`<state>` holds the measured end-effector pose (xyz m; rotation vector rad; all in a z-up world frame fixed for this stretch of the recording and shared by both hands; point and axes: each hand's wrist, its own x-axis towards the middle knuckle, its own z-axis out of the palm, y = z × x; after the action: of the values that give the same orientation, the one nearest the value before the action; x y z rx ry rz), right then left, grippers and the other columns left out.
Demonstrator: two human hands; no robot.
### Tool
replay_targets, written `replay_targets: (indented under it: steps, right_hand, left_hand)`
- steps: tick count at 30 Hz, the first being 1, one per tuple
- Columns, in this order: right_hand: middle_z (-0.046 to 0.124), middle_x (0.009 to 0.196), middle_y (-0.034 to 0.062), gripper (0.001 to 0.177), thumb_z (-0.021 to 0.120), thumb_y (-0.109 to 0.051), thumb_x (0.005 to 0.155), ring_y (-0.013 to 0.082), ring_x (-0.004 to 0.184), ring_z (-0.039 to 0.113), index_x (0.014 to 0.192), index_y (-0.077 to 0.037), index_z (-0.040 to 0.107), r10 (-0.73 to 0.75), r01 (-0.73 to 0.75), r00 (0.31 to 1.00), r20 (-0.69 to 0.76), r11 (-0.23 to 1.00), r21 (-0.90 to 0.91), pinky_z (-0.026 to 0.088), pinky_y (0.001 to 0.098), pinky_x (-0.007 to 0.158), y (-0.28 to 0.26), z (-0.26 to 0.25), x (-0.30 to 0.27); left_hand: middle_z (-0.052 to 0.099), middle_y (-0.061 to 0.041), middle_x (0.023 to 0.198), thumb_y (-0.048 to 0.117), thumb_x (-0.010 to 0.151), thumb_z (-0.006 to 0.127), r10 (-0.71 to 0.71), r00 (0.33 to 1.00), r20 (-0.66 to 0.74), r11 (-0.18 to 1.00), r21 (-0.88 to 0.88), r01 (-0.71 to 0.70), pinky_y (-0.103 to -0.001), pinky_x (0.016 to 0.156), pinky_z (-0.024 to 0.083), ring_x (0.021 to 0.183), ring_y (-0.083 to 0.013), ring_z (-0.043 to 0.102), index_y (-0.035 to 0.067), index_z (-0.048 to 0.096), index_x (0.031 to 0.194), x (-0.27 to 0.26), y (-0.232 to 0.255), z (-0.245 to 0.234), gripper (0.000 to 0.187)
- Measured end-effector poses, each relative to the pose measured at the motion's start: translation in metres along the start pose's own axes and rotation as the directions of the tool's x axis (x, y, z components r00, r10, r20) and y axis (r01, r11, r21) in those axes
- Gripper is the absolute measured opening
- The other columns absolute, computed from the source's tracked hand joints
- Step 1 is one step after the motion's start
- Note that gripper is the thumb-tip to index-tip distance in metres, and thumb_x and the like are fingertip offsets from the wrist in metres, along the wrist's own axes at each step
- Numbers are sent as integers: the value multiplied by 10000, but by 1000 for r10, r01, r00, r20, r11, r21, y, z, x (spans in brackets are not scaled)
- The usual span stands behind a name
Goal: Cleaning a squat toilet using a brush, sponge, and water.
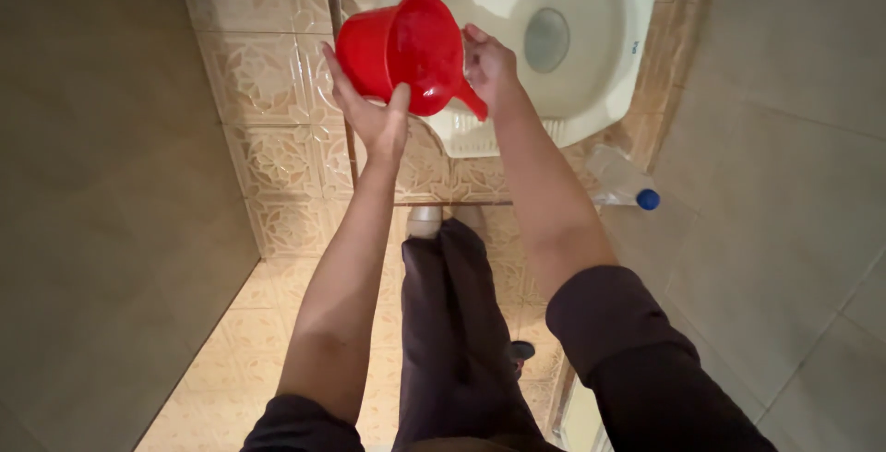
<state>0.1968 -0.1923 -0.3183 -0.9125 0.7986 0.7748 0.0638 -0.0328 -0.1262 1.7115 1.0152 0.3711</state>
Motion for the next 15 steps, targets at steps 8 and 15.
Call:
replay_targets:
  steps: [8,15]
  right_hand:
    - [732,990,91,316,454,-23,1035,117,709,635,1241,34,686,-55,56,998,14,996,-67,452,247,549,9,14,8]
    - [745,945,64,252,462,-76,1056,137,732,639,1190,-3,662,-58,60,998,30,997,-42,461,257,561,22,-2,28]
  left_hand:
    - [352,-253,1550,57,690,798,22,993,-117,999,-36,-27,-433,1097,517,1396,-387,472,231,130,1681,0,8,1,1207]
    - [243,-245,1608,40,674,808,108,986,-125,994,-17,-111,-431,1050,588,1453,-397,397,259,133,1673,0,13,4,1225]
